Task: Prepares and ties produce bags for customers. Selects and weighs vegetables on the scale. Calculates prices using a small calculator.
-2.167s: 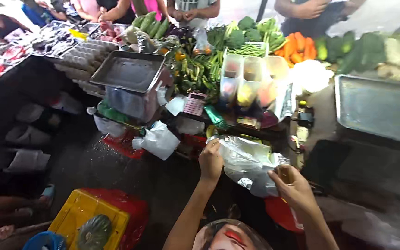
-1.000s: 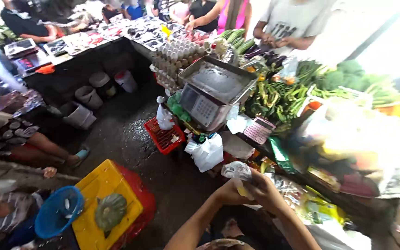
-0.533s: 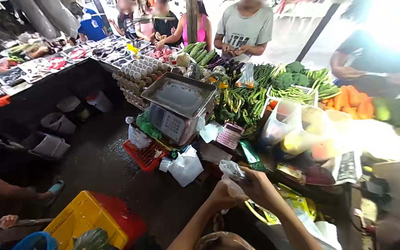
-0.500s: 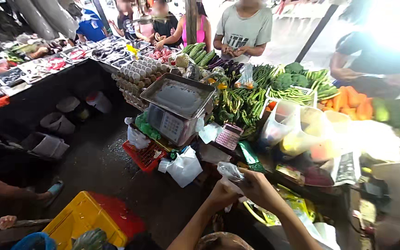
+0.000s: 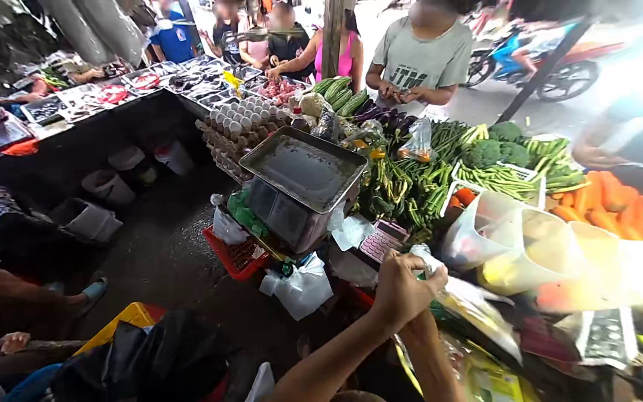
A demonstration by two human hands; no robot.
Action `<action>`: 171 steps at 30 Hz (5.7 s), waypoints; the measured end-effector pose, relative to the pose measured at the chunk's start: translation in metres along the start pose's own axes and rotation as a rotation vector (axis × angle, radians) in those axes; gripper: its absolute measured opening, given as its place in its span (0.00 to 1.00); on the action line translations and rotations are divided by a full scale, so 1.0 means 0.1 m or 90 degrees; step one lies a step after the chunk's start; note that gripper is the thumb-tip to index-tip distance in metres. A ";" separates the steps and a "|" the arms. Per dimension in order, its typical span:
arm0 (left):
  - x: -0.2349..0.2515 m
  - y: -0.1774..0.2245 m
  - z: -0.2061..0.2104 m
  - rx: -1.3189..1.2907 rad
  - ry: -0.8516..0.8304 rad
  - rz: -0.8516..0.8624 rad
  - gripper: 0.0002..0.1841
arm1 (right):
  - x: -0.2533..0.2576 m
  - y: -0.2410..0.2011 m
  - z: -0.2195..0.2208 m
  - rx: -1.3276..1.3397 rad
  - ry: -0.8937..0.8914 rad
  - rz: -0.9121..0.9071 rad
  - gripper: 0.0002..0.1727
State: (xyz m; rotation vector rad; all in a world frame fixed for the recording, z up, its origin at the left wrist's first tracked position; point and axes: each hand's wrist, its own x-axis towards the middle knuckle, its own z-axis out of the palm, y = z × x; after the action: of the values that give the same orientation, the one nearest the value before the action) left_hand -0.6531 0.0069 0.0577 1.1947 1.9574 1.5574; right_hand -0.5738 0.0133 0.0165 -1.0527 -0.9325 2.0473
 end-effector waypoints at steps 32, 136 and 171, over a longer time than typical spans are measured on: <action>0.77 -0.67 -1.09 -0.391 -0.108 0.059 0.05 | 0.61 -0.61 0.58 -0.570 -0.100 -0.504 0.21; 5.63 -1.32 0.38 -0.140 -0.135 -0.430 0.19 | 6.48 -3.28 0.53 -0.826 0.099 -0.325 0.18; 4.11 -0.80 -0.95 -0.314 -0.173 -0.466 0.10 | 6.10 -2.11 0.98 0.747 -0.119 -0.145 0.24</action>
State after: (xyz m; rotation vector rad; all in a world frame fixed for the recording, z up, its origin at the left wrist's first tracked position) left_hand -0.9889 0.2715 0.1017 0.3848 1.4558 1.2759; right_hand -0.8976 0.5794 -0.0114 -0.1077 0.1586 1.9927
